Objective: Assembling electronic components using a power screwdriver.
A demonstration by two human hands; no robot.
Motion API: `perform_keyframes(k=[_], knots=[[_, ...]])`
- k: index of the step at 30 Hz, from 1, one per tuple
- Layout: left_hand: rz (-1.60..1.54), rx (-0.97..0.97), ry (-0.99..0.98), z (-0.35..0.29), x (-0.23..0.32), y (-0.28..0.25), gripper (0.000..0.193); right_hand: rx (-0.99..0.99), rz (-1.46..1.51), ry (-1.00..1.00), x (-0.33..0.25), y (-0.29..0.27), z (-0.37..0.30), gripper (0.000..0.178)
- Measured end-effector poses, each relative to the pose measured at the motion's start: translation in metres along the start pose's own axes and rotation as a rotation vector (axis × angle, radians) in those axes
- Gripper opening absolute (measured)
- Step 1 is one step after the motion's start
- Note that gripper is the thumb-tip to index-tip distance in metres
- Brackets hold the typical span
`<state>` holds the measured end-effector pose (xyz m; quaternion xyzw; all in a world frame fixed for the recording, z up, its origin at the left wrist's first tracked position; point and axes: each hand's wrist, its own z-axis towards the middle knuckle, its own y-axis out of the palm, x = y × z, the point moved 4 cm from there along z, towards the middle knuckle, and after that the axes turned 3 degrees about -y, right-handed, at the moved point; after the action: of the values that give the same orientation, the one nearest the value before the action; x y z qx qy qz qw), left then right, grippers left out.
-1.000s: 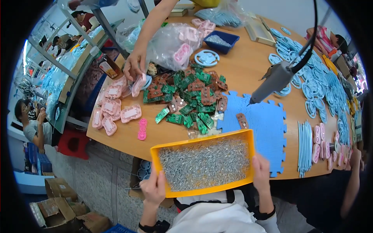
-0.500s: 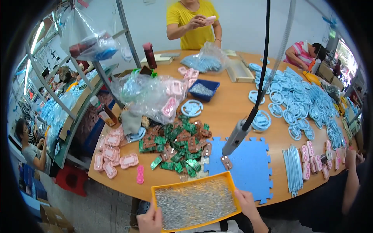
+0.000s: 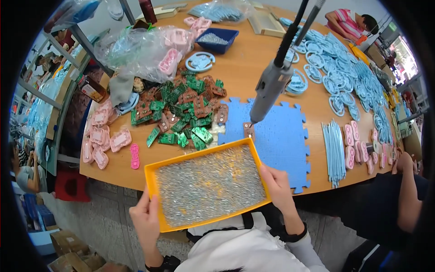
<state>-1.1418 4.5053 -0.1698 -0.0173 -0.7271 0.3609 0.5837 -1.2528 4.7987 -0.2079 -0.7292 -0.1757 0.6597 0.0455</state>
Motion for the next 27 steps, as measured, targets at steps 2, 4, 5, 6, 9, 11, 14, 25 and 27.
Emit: perform_keyframes(k=[2, 4, 5, 6, 9, 11, 14, 25, 27], knots=[[0.010, -0.004, -0.070, 0.000, 0.000, -0.001, 0.035, -0.056, -0.143, 0.058, 0.011, -0.004, -0.004, 0.032], [0.003, -0.072, 0.035, -0.007, 0.005, 0.024, 0.034, -0.022, 0.018, 0.054, 0.008, -0.023, -0.009, 0.032], [0.002, -0.082, 0.032, -0.007, 0.001, 0.027, 0.034, 0.037, 0.182, 0.042, 0.005, -0.031, -0.012, 0.031], [-0.033, -0.079, 0.002, -0.007, -0.006, 0.028, 0.034, 0.072, 0.160, 0.061, 0.007, -0.031, -0.015, 0.029], [-0.139, 0.014, -0.030, -0.005, -0.016, 0.008, 0.034, -0.062, -0.054, -0.036, -0.011, 0.001, -0.008, 0.031], [-0.069, -0.024, -0.087, -0.008, -0.024, -0.003, 0.034, -0.108, -0.024, -0.033, -0.014, 0.006, -0.009, 0.031], [-0.005, -0.122, -0.011, -0.011, -0.001, 0.027, 0.034, 0.079, 0.202, 0.088, 0.006, -0.022, -0.019, 0.029], [-0.125, -0.134, -0.087, -0.007, -0.021, 0.033, 0.036, 0.086, -0.037, 0.058, -0.002, -0.029, -0.019, 0.026], [-0.131, -0.037, -0.095, -0.005, -0.032, 0.014, 0.036, 0.020, -0.058, -0.003, -0.009, -0.003, -0.012, 0.027]])
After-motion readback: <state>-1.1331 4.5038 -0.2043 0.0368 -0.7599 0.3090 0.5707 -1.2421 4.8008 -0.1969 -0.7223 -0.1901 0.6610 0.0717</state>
